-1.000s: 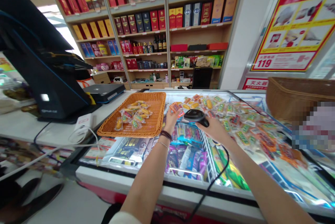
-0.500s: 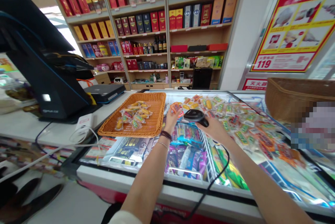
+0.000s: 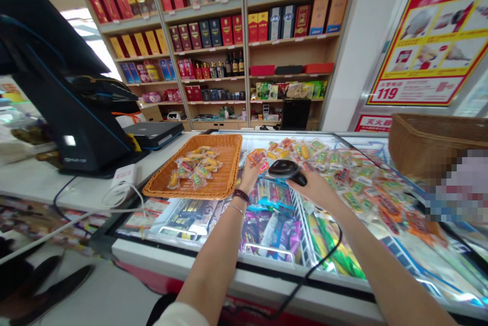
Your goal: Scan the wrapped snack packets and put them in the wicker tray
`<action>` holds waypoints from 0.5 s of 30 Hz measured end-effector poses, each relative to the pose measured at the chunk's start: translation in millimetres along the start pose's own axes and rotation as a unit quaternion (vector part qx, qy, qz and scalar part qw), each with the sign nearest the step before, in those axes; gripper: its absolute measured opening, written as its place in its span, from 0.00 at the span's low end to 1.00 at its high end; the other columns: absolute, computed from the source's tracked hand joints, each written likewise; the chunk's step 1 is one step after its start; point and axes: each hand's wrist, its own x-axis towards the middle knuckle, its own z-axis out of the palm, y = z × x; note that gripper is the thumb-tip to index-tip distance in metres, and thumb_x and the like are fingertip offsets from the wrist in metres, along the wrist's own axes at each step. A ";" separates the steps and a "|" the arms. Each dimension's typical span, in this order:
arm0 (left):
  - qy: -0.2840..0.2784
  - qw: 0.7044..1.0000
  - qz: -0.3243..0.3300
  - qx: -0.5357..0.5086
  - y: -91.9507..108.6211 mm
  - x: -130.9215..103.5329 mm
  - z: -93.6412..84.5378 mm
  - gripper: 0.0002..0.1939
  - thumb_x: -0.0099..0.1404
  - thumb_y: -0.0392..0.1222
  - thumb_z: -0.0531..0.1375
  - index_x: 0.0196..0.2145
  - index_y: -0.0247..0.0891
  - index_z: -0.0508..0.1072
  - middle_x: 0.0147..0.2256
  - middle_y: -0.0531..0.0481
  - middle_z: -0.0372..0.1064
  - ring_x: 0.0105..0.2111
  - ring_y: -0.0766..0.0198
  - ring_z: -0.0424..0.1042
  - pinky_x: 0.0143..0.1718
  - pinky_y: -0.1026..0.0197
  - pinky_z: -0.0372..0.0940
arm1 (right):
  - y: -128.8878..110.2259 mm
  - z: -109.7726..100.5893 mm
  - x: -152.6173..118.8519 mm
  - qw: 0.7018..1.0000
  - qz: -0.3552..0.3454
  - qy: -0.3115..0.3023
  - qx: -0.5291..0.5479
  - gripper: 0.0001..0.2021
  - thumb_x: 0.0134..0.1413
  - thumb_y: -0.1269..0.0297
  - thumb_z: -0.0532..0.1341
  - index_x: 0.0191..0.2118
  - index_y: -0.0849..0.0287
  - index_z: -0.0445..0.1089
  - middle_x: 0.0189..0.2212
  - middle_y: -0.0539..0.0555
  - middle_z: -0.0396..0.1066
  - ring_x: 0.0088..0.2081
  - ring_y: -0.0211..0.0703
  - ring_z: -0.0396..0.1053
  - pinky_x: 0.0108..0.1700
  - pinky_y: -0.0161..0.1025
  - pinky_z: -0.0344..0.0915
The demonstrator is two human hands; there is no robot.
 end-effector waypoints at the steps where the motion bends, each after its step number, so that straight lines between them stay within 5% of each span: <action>1: -0.006 1.000 -0.007 -0.011 -0.2 0.3 -0.1 0.23 0.58 0.39 0.69 0.50 0.40 0.71 0.48 0.43 0.77 0.50 0.54 0.76 0.57 0.47 0.67 | -1.0 -0.8 -0.4 1.000 0.003 -0.003 0.001 0.14 0.60 0.54 0.61 0.38 0.59 0.77 0.20 0.54 0.73 0.26 0.49 0.75 0.29 0.37 0.60; 9: -0.021 0.999 -0.012 -0.033 1.4 -1.1 2.2 0.25 0.55 0.41 0.71 0.49 0.40 0.70 0.47 0.45 0.75 0.51 0.54 0.75 0.60 0.46 0.65 | -1.4 -2.6 -1.8 0.999 0.014 0.017 0.027 0.12 0.56 0.55 0.62 0.37 0.58 0.75 0.18 0.52 0.71 0.24 0.49 0.73 0.28 0.37 0.60; 15: 0.024 0.999 0.001 -0.032 17.8 3.1 16.2 0.27 0.57 0.46 0.71 0.51 0.40 0.68 0.46 0.45 0.75 0.49 0.56 0.75 0.54 0.50 0.69 | 1.6 4.5 9.6 0.970 0.002 0.032 0.240 0.18 0.55 0.44 0.61 0.27 0.55 0.66 0.11 0.48 0.63 0.14 0.41 0.63 0.23 0.37 0.59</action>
